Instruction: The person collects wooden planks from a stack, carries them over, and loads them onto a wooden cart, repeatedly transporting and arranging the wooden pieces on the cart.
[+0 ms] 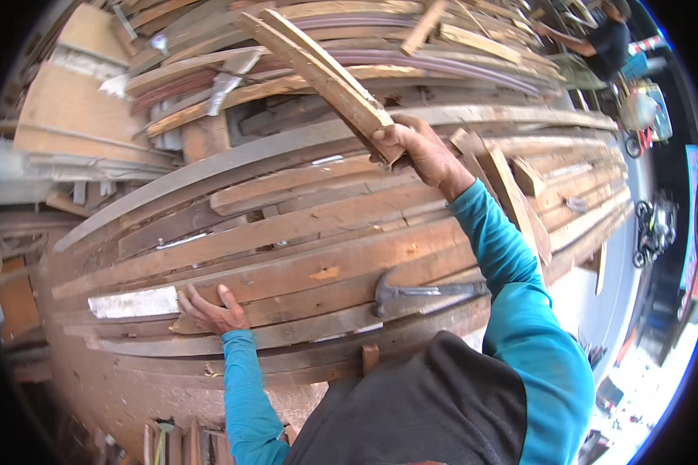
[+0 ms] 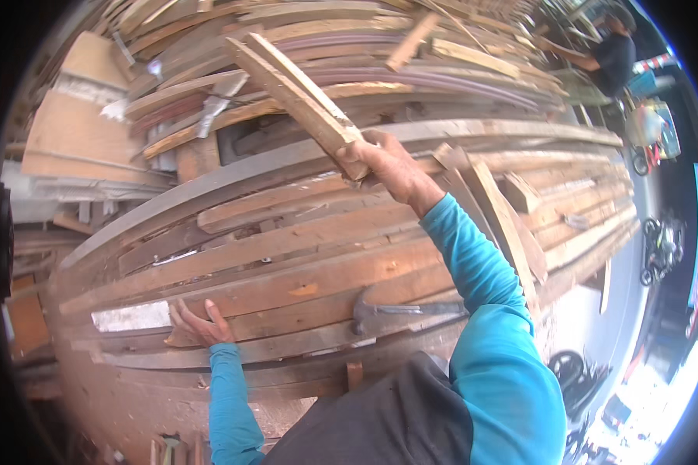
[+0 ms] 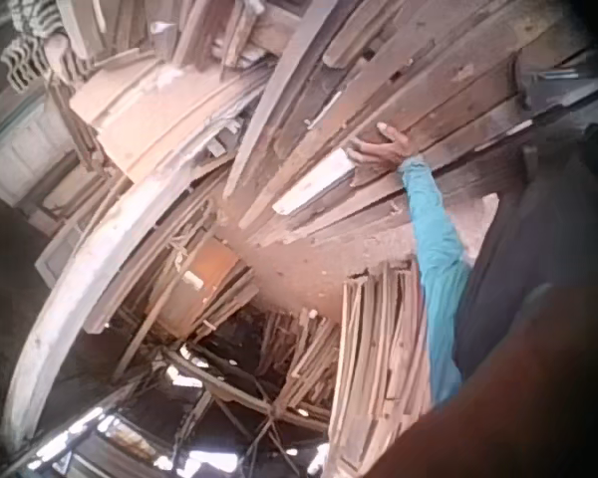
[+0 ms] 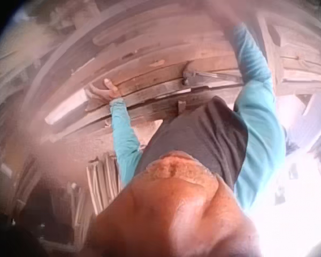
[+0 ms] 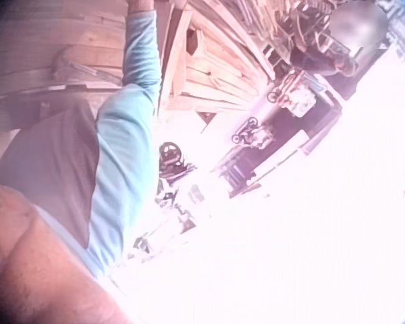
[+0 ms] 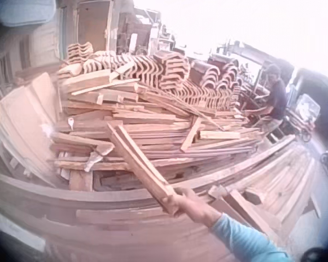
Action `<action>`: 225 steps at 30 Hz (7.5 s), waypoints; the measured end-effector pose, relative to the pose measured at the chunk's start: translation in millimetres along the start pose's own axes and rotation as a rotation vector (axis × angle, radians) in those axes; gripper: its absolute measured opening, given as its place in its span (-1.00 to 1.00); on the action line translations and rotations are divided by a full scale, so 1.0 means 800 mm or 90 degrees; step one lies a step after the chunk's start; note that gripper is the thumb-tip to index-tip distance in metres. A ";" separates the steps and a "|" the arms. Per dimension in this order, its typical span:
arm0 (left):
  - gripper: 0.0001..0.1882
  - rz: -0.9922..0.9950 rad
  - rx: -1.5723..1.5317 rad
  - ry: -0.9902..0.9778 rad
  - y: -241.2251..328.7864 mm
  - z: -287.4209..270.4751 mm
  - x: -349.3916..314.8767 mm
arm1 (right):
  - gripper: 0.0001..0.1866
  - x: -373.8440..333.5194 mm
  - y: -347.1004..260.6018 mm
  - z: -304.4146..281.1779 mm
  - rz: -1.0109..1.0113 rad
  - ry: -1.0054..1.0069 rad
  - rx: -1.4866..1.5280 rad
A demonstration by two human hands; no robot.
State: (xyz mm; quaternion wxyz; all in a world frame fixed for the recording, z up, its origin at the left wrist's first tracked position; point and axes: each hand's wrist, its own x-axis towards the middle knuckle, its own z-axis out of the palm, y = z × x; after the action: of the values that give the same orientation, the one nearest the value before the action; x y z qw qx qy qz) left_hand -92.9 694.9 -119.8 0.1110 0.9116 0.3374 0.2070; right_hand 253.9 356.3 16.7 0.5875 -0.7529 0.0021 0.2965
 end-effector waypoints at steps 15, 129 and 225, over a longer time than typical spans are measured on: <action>-0.16 -0.002 0.018 0.038 -0.005 0.017 -0.018 | -0.03 -0.486 0.200 -0.124 0.150 0.421 -0.687; -0.17 -0.026 -0.001 -0.003 0.018 -0.009 0.005 | -0.26 0.294 -0.178 0.058 -0.613 0.059 -0.916; -0.10 -0.070 -0.004 -0.090 0.018 -0.011 0.015 | 0.15 0.521 -0.209 0.140 -0.442 0.126 -1.060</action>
State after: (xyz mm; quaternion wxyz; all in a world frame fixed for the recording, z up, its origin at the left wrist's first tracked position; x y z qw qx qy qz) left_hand -80.5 692.3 -103.6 0.1488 0.9037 0.3773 0.1370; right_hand 606.1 651.4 -37.7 -0.0930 -0.9144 -0.3897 -0.0574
